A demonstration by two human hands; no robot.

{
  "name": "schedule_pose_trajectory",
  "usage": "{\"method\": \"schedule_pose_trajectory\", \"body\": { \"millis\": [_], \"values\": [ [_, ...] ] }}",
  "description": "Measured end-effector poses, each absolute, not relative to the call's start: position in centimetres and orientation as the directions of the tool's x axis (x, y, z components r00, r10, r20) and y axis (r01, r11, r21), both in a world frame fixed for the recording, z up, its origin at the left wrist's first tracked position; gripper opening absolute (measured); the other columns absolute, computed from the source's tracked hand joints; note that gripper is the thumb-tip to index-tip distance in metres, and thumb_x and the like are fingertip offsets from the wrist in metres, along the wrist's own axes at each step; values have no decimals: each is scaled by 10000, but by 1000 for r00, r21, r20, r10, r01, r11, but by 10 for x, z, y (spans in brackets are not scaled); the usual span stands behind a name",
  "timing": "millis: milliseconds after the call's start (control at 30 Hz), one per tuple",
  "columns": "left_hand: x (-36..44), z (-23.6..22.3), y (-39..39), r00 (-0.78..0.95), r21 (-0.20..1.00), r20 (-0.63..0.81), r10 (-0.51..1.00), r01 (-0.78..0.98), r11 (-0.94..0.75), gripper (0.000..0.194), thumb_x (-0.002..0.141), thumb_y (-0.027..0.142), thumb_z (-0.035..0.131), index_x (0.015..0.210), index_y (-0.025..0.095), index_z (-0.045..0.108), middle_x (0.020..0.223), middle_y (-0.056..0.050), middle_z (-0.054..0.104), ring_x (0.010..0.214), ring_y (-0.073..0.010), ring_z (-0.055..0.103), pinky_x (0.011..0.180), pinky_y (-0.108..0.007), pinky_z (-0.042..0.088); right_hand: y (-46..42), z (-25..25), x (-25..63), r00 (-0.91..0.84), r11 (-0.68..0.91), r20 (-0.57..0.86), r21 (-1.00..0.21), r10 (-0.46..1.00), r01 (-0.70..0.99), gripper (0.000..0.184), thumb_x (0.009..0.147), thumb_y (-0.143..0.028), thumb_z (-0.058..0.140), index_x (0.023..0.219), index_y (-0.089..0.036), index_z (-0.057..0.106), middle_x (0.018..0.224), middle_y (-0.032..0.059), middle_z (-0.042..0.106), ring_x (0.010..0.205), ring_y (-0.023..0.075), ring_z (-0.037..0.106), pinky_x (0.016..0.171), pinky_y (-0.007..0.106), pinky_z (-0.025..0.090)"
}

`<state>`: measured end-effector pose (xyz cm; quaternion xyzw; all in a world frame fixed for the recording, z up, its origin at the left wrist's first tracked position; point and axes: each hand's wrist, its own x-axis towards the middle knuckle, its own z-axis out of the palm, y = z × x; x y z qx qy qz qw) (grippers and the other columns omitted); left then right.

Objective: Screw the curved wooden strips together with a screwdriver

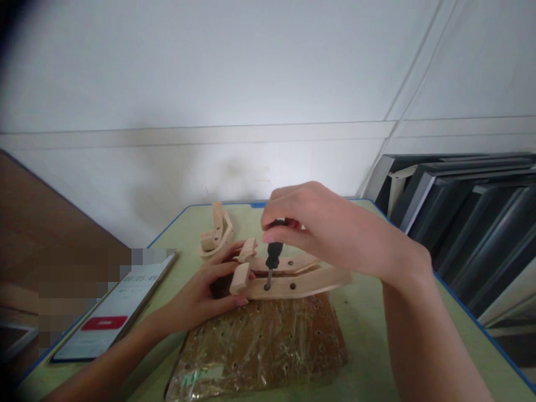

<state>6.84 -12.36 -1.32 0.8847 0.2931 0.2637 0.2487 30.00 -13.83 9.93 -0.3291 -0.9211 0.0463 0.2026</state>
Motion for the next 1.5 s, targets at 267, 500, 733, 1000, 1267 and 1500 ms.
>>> {"method": "schedule_pose_trajectory", "body": {
  "millis": [267, 500, 733, 1000, 1267, 1500],
  "values": [
    [65, -15, -122, 688, 593, 294, 663, 413, -692, 395, 727, 343, 605, 1104, 240, 553, 1367, -38, 292, 1263, -271, 248, 1034, -396, 253, -141, 105, 318, -728, 739, 203, -375, 655, 560, 219, 820, -233, 494, 1008, -209, 604, 918, -3, 645, 785, 102, 584, 647, 188, 414],
    [66, -15, -123, 696, 592, 310, 648, 392, -704, 431, 739, 323, 594, 1159, 282, 506, 1365, -28, 284, 1260, -263, 253, 1026, -412, 258, -141, 104, 317, -738, 725, 150, -392, 658, 567, 197, 814, -237, 496, 974, -195, 603, 884, 3, 649, 749, 111, 589, 624, 200, 420],
    [65, -16, -122, 683, 592, 289, 670, 423, -686, 408, 720, 347, 611, 1110, 244, 551, 1348, -46, 314, 1247, -266, 280, 1028, -396, 265, -147, 105, 311, -708, 713, 151, -310, 690, 629, 139, 809, -204, 494, 923, -202, 574, 765, -33, 618, 652, 76, 545, 557, 186, 370],
    [68, -13, -122, 693, 583, 307, 652, 404, -705, 358, 725, 342, 607, 1066, 239, 579, 1318, -39, 351, 1231, -260, 304, 1019, -381, 281, -145, 103, 304, -738, 758, 209, -321, 641, 567, 163, 845, -321, 452, 820, -181, 529, 686, -37, 547, 590, 61, 474, 530, 184, 309],
    [68, -15, -122, 685, 588, 307, 660, 408, -698, 401, 720, 341, 615, 1107, 261, 549, 1351, -27, 307, 1247, -263, 277, 1032, -387, 261, -144, 99, 303, -636, 660, 177, -180, 751, 729, 228, 857, -331, 393, 705, -174, 462, 599, -23, 469, 513, 71, 379, 495, 219, 228],
    [71, -11, -123, 695, 595, 317, 645, 384, -706, 393, 731, 326, 607, 1113, 262, 546, 1334, -30, 333, 1228, -253, 311, 1020, -378, 278, -145, 101, 301, -588, 611, 173, -147, 790, 778, 335, 851, -410, 372, 619, -177, 437, 508, -37, 404, 452, 62, 299, 453, 222, 185]
  ]
}}
